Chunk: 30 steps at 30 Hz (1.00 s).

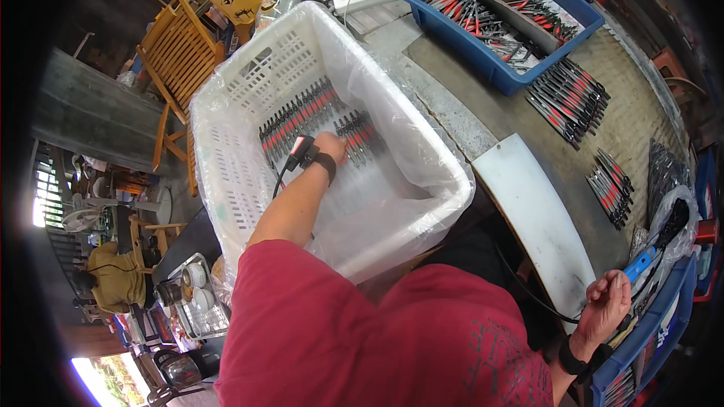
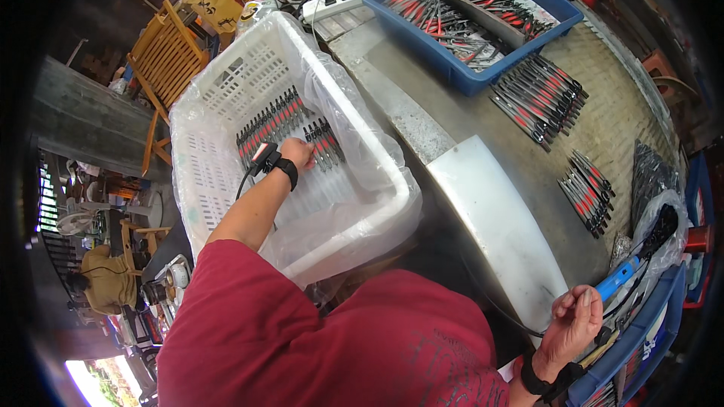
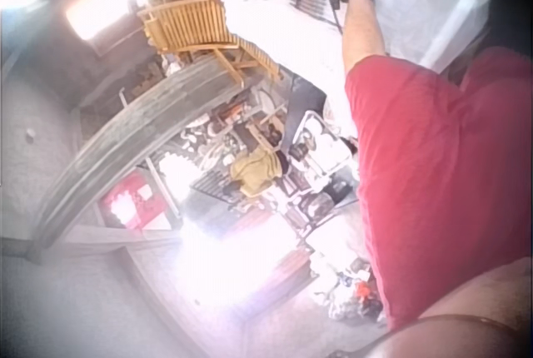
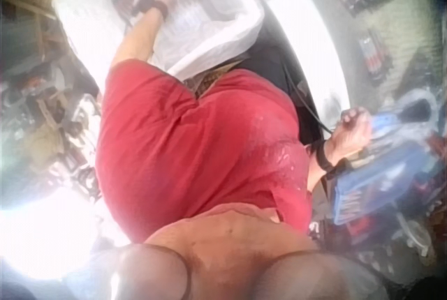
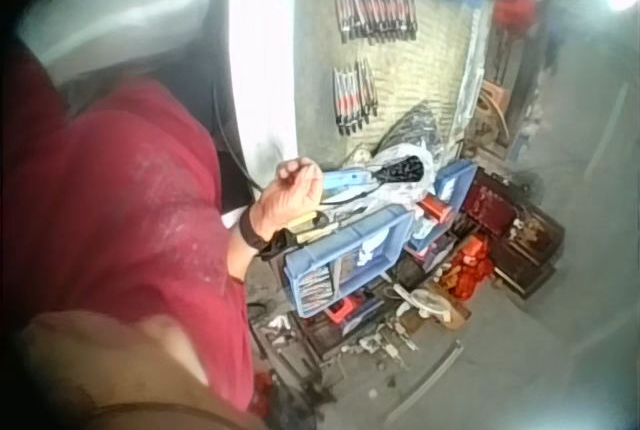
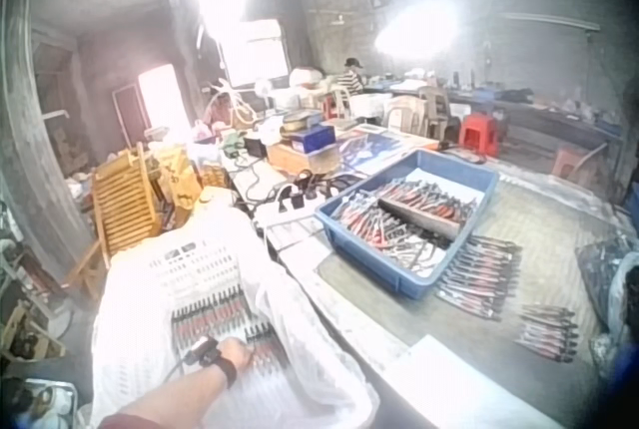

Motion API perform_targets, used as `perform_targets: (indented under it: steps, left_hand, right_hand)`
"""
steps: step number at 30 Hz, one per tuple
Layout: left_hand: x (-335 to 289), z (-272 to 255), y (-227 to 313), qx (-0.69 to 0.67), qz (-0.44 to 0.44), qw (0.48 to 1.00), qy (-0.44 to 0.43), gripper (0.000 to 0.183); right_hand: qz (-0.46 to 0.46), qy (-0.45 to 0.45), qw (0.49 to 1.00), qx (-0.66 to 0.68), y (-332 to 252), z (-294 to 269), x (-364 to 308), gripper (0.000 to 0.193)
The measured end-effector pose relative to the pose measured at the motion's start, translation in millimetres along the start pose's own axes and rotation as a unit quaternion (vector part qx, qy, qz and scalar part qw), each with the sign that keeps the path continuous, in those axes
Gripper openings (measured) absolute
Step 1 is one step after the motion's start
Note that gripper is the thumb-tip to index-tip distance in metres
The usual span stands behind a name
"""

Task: The person uses a blue power screwdriver to join small black and red components together on a work surface. The person picks up pieces from rows on the table, applies the tool to them, and then places the assembled items into a white basket.

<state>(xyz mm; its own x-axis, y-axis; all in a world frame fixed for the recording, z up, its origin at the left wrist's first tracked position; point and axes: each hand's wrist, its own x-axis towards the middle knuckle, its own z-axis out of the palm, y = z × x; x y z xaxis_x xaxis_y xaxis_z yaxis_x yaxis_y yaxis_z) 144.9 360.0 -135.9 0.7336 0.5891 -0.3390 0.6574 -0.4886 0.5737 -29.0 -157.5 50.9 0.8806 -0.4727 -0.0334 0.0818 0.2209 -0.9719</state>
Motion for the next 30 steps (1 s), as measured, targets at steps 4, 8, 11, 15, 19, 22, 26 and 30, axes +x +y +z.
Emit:
perform_targets:
  steps: [4,8,11,15,19,22,26,30]
  left_hand:
    - [-2,-20,17,0.047,0.083,0.986,0.136,0.029]
    - [-22,-64,72,0.025,0.182,0.949,0.257,0.042]
    - [-49,-97,138,-0.119,0.313,0.911,0.239,0.029]
    - [-126,-109,242,-0.289,0.493,0.816,0.085,0.017]
    - [-224,-90,316,-0.272,0.615,0.740,0.007,0.021]
    - [-273,-57,351,-0.196,0.683,0.704,-0.010,0.022]
    - [-309,13,374,-0.052,0.763,0.642,-0.048,0.020]
    - [-323,105,382,0.149,0.782,0.594,-0.118,0.013]
  right_hand:
    - [-0.002,-0.008,1.000,0.014,0,-6,0,0.015]
    - [0.001,0.010,1.000,0.015,0,-16,0,0.014]
    - [-0.006,0.020,0.999,0.024,1,-22,0,0.014]
    - [0.007,0.045,0.998,0.052,-1,-27,-5,0.012]
    - [0.004,0.031,0.999,0.040,-12,-35,-8,0.015]
    - [-0.011,0.051,0.997,0.053,-16,-43,-11,0.016]
    - [-0.017,0.059,0.995,0.082,-16,-60,-13,0.017]
    - [-0.028,0.055,0.993,0.104,-14,-73,-18,0.017]
